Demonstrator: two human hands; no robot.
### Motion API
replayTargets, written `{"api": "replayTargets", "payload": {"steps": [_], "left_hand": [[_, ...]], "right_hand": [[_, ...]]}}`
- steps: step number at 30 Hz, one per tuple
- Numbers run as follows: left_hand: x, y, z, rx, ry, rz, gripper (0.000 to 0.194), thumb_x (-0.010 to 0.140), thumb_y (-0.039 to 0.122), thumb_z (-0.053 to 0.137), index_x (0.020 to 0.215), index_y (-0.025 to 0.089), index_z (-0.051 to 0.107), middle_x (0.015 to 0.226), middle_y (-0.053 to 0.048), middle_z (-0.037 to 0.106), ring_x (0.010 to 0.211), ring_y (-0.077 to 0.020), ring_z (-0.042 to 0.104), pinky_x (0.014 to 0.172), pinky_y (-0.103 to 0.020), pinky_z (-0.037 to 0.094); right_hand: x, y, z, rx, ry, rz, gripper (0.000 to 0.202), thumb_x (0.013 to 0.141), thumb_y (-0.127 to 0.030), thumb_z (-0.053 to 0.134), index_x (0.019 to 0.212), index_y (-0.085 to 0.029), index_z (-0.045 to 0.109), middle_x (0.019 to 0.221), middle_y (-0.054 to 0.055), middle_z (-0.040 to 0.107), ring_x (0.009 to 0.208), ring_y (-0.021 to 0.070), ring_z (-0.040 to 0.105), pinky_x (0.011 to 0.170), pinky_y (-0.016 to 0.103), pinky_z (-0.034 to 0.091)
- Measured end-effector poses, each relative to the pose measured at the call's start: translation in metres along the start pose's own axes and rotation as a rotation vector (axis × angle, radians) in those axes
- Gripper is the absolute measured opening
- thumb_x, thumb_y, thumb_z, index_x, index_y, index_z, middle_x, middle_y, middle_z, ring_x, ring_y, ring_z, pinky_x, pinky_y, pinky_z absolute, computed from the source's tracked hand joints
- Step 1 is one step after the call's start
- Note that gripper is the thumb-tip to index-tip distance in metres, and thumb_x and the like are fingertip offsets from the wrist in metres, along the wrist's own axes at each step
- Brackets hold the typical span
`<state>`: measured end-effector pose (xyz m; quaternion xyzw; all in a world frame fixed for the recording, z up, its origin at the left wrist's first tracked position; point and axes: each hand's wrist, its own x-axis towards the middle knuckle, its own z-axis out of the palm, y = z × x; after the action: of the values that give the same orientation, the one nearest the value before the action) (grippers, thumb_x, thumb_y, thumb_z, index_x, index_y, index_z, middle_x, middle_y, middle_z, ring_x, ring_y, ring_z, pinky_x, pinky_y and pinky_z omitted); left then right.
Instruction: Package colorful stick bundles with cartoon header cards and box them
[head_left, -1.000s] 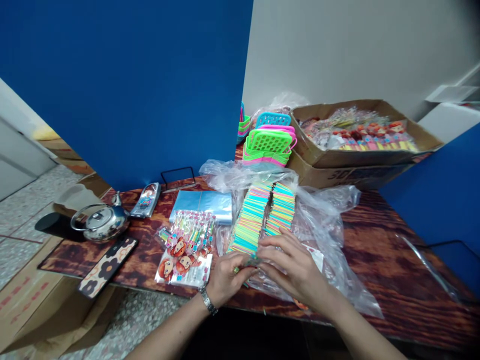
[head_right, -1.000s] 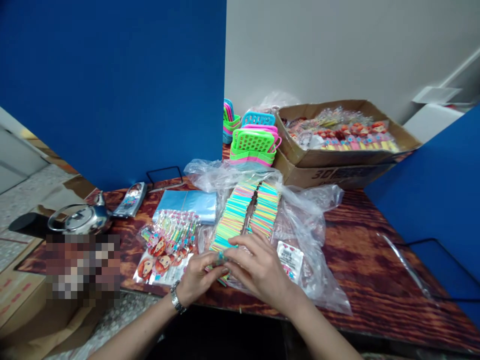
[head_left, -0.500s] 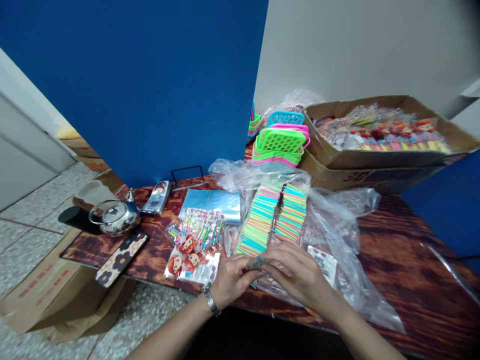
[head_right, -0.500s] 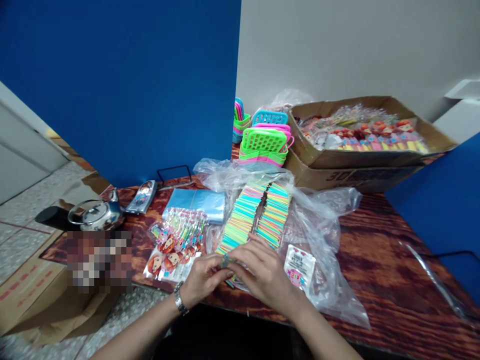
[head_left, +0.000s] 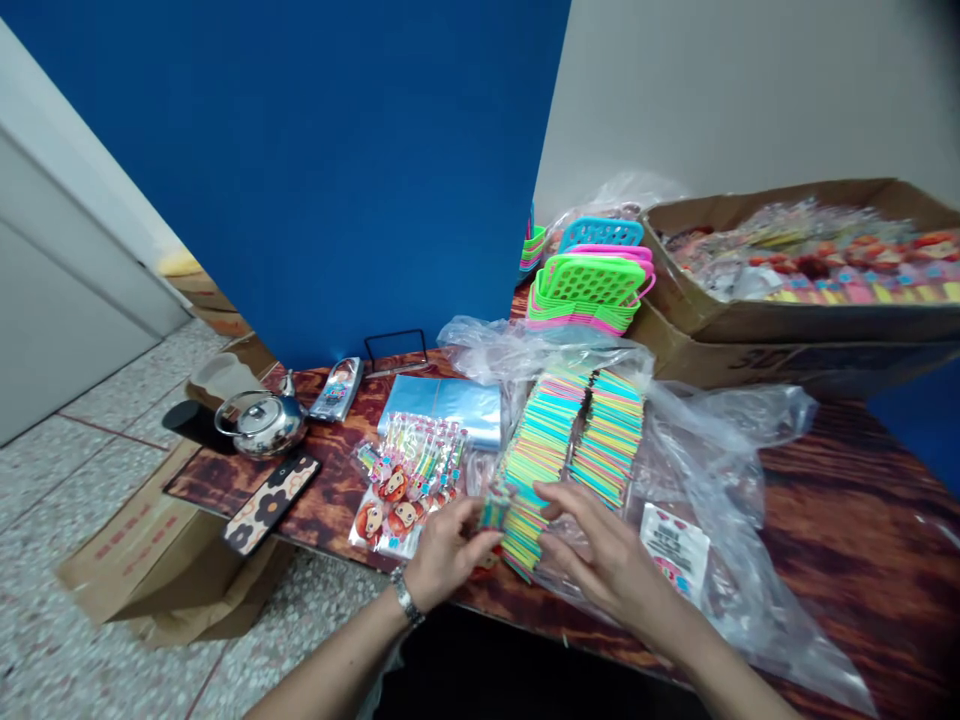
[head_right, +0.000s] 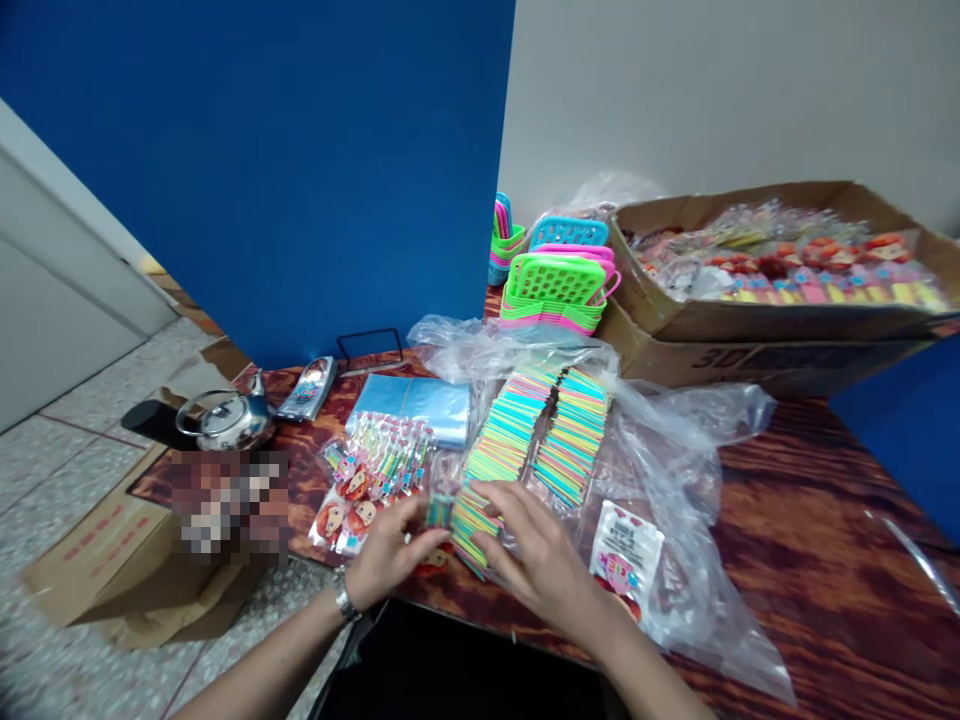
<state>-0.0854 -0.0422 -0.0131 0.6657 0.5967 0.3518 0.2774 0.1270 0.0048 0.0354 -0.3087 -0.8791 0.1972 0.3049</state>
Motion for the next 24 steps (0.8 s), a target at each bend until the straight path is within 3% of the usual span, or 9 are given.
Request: {"api": "replayTargets", "payload": {"steps": [5,7,10,14,16,20,22,24], "left_hand": [[0.009,-0.028,-0.034,0.066,0.106,-0.170,0.023,0.076,0.037,0.061,0.080,0.015,0.056,0.060,0.003,0.049,0.055,-0.0108,0.044,0.051,-0.021,0.035],[0.011,-0.025,-0.032,0.006,0.078,-0.157,0.023,0.075,0.037,0.062,0.076,0.015,0.055,0.060,0.004,0.048,0.055,-0.0103,0.044,0.051,-0.020,0.035],[0.010,-0.013,-0.014,-0.049,-0.003,-0.088,0.022,0.074,0.035,0.063,0.077,0.014,0.056,0.062,0.003,0.053,0.058,-0.0107,0.048,0.053,-0.020,0.037],[0.004,-0.011,-0.005,-0.061,0.006,-0.078,0.026,0.075,0.034,0.063,0.092,0.015,0.059,0.074,-0.001,0.063,0.063,-0.0132,0.057,0.056,-0.021,0.044],[0.003,-0.022,-0.018,-0.013,0.096,-0.101,0.030,0.078,0.035,0.060,0.102,0.017,0.057,0.085,-0.005,0.066,0.072,-0.0155,0.061,0.060,-0.023,0.047],[0.004,-0.064,-0.067,0.356,0.393,-0.229,0.034,0.083,0.038,0.051,0.109,0.016,0.054,0.098,-0.012,0.064,0.089,-0.0223,0.062,0.078,-0.033,0.047],[0.005,-0.085,-0.089,0.502,0.370,-0.429,0.043,0.084,0.040,0.048,0.116,0.013,0.050,0.091,-0.015,0.066,0.086,-0.0279,0.063,0.078,-0.039,0.046],[0.008,-0.101,-0.102,0.504,0.299,-0.609,0.052,0.083,0.045,0.045,0.122,0.009,0.045,0.079,-0.017,0.067,0.081,-0.0340,0.065,0.075,-0.045,0.044]], "right_hand": [[-0.010,0.009,0.017,0.063,-0.037,0.146,0.034,0.088,-0.025,0.046,0.123,-0.024,0.044,0.094,0.006,0.064,0.079,0.0154,0.063,0.076,0.030,0.051],[-0.004,0.006,0.029,0.136,-0.051,0.254,0.039,0.088,-0.028,0.045,0.127,-0.023,0.039,0.096,0.006,0.064,0.073,0.0140,0.062,0.070,0.028,0.051],[0.015,0.000,0.047,0.266,-0.053,0.382,0.050,0.086,-0.032,0.046,0.132,-0.019,0.031,0.088,0.005,0.064,0.061,0.0126,0.059,0.058,0.026,0.048],[0.046,0.006,0.066,0.358,-0.123,0.399,0.032,0.083,-0.032,0.048,0.113,-0.020,0.049,0.067,-0.003,0.058,0.050,0.0109,0.052,0.046,0.022,0.037],[0.060,0.013,0.074,0.343,-0.115,0.414,0.028,0.082,-0.031,0.049,0.108,-0.020,0.051,0.065,-0.004,0.056,0.050,0.0110,0.052,0.046,0.021,0.035],[0.080,0.027,0.088,0.180,-0.090,0.465,0.029,0.082,-0.031,0.046,0.107,-0.019,0.051,0.066,-0.002,0.059,0.052,0.0127,0.054,0.050,0.023,0.034],[0.085,0.031,0.095,0.112,-0.096,0.466,0.029,0.081,-0.030,0.045,0.107,-0.019,0.052,0.064,-0.002,0.060,0.052,0.0136,0.054,0.051,0.023,0.032],[0.087,0.033,0.101,0.092,-0.108,0.458,0.029,0.081,-0.030,0.045,0.106,-0.019,0.052,0.064,-0.002,0.060,0.052,0.0140,0.053,0.051,0.023,0.031]]}}
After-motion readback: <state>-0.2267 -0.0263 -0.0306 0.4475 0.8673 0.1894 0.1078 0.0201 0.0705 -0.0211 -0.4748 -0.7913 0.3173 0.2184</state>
